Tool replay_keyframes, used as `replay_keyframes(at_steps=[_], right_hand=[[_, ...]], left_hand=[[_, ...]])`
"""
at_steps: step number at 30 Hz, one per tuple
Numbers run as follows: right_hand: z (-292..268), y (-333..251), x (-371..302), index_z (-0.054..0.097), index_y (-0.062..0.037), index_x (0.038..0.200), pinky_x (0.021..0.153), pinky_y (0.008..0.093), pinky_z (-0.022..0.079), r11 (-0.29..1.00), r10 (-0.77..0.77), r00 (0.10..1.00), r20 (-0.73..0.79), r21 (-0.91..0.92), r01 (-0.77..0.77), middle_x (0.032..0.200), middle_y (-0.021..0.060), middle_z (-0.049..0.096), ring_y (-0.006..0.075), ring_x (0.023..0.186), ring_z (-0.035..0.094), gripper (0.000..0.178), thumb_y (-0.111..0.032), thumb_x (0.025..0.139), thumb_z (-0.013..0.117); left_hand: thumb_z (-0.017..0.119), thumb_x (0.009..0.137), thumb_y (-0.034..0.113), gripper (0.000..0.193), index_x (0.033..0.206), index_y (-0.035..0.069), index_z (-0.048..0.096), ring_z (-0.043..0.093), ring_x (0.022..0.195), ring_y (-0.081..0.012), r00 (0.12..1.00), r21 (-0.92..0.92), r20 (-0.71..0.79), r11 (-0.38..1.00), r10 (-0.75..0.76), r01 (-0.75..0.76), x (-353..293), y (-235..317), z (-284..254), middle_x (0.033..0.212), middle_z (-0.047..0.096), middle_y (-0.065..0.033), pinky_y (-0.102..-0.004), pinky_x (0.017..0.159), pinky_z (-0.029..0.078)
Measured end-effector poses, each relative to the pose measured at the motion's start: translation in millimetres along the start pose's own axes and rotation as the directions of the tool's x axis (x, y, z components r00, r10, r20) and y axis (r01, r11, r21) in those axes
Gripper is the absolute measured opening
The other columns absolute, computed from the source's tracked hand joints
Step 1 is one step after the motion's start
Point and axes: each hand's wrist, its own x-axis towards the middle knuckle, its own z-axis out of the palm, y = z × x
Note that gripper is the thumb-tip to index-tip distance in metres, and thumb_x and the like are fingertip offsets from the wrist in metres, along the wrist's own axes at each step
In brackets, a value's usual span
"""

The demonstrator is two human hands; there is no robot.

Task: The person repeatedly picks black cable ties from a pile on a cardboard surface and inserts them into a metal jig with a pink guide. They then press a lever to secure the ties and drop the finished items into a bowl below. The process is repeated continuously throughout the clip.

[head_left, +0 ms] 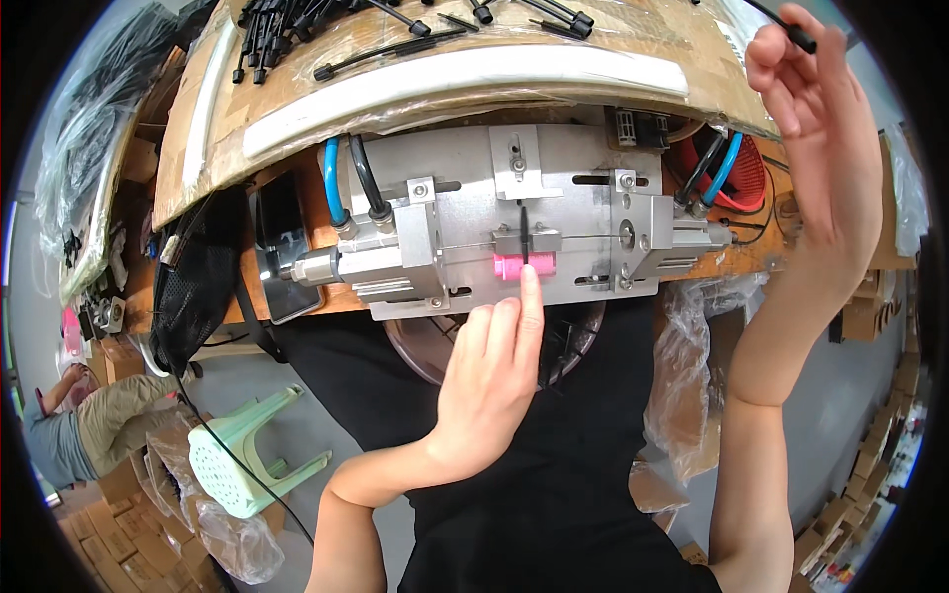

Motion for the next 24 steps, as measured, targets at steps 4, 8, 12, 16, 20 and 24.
replay_keyframes(at_steps=[4,8,12,16,20,24], right_hand=[[-26.6,1.4,-8.2,0.057,0.0012,0.117,0.060,0.0239,0.046,0.996,-0.084,0.974,0.212,0.039,0.078,0.107,0.0160,0.065,0.0168,0.080,0.061,0.021,-0.012,0.101,0.055],[-9.9,8.8,-57.3,0.057,0.0030,0.116,0.062,0.0237,0.049,0.967,-0.181,0.957,0.225,-0.137,0.215,0.106,0.0160,0.066,0.0156,0.082,0.062,0.021,-0.003,0.096,0.058],[19.0,34.3,-138.5,0.059,0.0089,0.121,0.065,0.0263,0.054,0.855,-0.069,0.951,0.302,-0.472,0.212,0.100,0.0134,0.069,0.0139,0.074,0.063,0.047,0.014,0.076,0.072],[40.9,68.0,-179.4,0.054,0.0075,0.132,0.059,0.0332,0.050,0.824,-0.089,0.917,0.388,-0.489,0.286,0.086,0.0133,0.066,0.0222,0.063,0.058,0.066,0.010,0.070,0.077],[54.9,86.2,-186.5,0.051,0.0043,0.138,0.056,0.0338,0.046,0.823,-0.075,0.899,0.431,-0.482,0.300,0.067,0.0074,0.052,0.0207,0.059,0.053,0.069,0.005,0.073,0.077],[55.0,90.7,-179.7,0.051,0.0010,0.140,0.054,0.0335,0.045,0.805,-0.020,0.889,0.458,-0.520,0.286,0.066,0.0067,0.050,0.0205,0.059,0.053,0.069,0.000,0.076,0.077]], left_hand=[[0.060,0.073,-0.005,0.071,0.141,-0.011,0.041,0.051,0.084,-0.0204,0.999,0.052,-0.034,0.999,0.015,-0.014,6.2,1.8,6.0,0.094,0.049,-0.0083,-0.0286,0.078,0.048],[0.061,0.074,-0.004,0.069,0.140,-0.010,0.043,0.052,0.087,-0.0210,1.000,0.033,0.003,0.999,0.010,-0.010,9.2,0.6,1.7,0.096,0.050,-0.0086,-0.0293,0.080,0.048],[0.062,0.074,-0.002,0.066,0.139,-0.003,0.048,0.054,0.092,-0.0244,0.998,-0.173,-0.026,0.983,0.054,-0.058,22.9,-27.6,-32.9,0.099,0.053,-0.0111,-0.0325,0.083,0.048],[0.056,0.094,0.001,0.012,0.102,0.004,0.065,0.058,0.089,-0.0151,0.900,0.069,-0.428,0.996,0.080,-0.055,107.9,-113.6,-89.7,0.105,0.064,-0.0043,-0.0289,0.079,0.044],[0.056,0.094,0.000,0.014,0.105,0.001,0.063,0.058,0.099,-0.0130,0.991,-0.265,0.023,0.957,0.129,-0.118,139.7,-177.4,-124.4,0.108,0.063,-0.0042,-0.0260,0.084,0.044],[0.057,0.090,-0.004,0.017,0.105,0.000,0.063,0.058,0.097,-0.0133,0.983,-0.383,0.105,0.918,0.152,-0.101,134.1,-182.4,-130.7,0.105,0.062,-0.0041,-0.0268,0.089,0.045]])
